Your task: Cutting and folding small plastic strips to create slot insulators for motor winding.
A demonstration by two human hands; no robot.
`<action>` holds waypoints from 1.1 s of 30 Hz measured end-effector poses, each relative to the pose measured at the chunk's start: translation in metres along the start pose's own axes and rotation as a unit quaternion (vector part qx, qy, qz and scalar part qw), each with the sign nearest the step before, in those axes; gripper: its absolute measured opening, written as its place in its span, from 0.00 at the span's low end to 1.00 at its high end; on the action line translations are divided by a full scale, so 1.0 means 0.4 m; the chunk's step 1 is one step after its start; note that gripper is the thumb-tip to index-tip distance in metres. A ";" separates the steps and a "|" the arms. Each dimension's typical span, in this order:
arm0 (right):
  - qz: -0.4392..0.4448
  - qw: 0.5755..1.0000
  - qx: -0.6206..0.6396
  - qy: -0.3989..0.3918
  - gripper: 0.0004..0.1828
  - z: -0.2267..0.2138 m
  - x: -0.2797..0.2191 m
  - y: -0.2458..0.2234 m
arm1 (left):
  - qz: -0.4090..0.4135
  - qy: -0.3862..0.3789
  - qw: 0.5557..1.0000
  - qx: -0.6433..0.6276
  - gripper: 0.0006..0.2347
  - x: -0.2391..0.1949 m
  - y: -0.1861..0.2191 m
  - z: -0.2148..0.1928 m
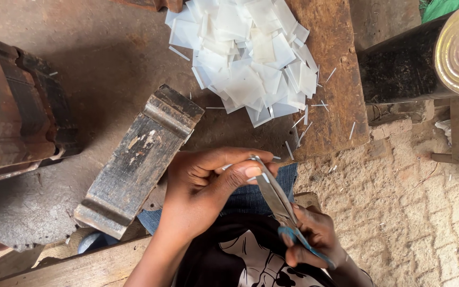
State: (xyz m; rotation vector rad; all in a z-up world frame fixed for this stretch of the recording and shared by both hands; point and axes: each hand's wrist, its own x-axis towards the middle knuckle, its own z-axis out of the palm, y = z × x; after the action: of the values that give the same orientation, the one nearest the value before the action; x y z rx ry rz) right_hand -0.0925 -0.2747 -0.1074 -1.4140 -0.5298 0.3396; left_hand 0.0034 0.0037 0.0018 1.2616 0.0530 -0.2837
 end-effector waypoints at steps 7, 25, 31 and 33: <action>-0.138 0.970 -0.164 0.114 0.38 -0.082 0.071 -0.073 | 0.032 0.002 0.999 -0.015 0.12 -0.015 0.010 0.010; -0.109 0.919 -0.320 0.203 0.12 0.036 0.255 -0.223 | 0.515 0.124 0.754 0.389 0.08 -0.082 -0.082 0.027; -0.010 0.982 0.099 0.161 0.08 0.083 0.272 -0.196 | 0.506 0.047 0.748 0.426 0.10 -0.103 -0.025 0.013; 0.070 0.975 0.111 0.180 0.09 0.079 0.276 -0.207 | 0.386 0.072 0.873 0.287 0.12 -0.100 0.002 0.014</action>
State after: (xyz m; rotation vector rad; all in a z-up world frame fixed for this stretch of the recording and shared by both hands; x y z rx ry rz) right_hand -0.0240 -0.2018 -0.0071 -1.2591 -0.0931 0.2385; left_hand -0.0358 0.0059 0.0121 1.7824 -0.4354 0.5341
